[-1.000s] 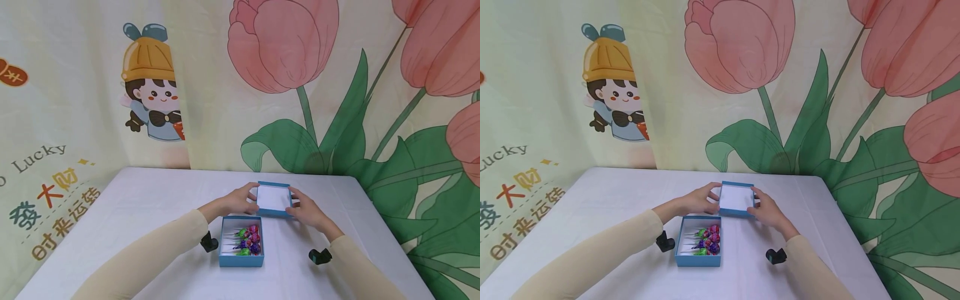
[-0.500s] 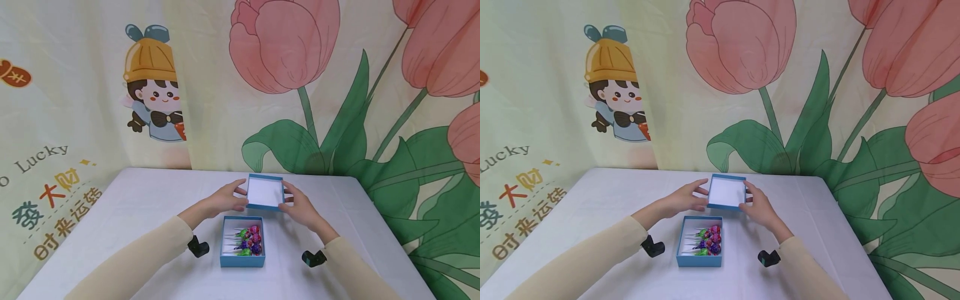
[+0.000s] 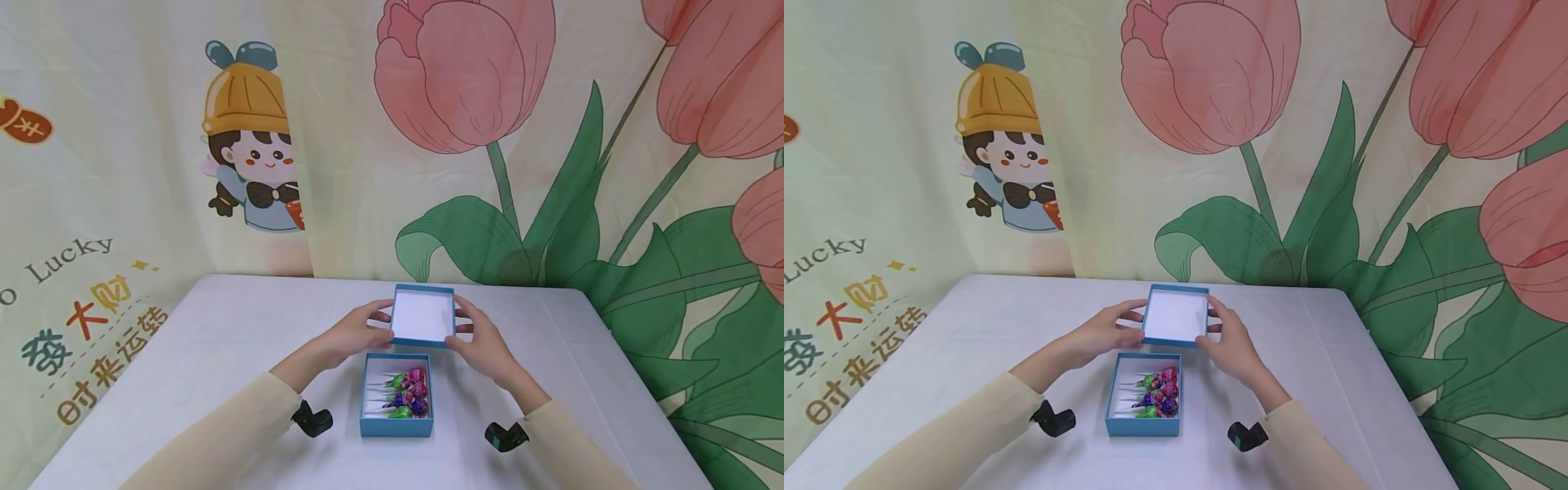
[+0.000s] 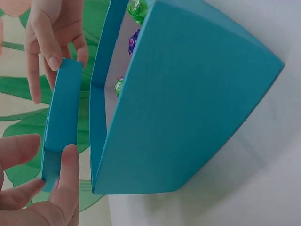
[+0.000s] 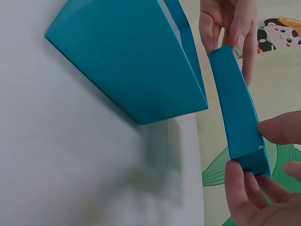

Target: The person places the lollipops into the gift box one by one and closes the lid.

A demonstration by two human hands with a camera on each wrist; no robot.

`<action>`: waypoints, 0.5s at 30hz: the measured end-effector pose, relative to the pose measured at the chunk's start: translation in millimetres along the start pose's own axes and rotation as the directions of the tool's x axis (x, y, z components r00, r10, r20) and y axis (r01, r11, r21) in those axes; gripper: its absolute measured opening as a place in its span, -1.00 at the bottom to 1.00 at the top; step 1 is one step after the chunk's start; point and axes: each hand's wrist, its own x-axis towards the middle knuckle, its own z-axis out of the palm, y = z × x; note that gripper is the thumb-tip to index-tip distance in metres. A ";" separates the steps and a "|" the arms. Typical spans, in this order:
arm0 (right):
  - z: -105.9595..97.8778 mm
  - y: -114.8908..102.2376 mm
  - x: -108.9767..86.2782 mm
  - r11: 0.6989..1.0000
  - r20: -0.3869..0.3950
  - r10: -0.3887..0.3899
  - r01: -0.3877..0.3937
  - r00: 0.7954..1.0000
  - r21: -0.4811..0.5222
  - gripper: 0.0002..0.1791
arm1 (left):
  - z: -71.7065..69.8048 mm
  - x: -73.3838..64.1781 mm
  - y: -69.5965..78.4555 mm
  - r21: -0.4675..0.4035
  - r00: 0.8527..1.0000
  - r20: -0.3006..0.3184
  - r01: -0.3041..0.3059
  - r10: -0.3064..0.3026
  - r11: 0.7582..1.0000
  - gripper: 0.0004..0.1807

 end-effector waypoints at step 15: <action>11.6 -0.9 -14.5 0.993 -0.010 0.007 -0.006 1.000 0.114 -0.07 | -1.6 -23.6 -8.9 -0.026 0.998 -0.035 -0.061 0.060 0.998 -0.20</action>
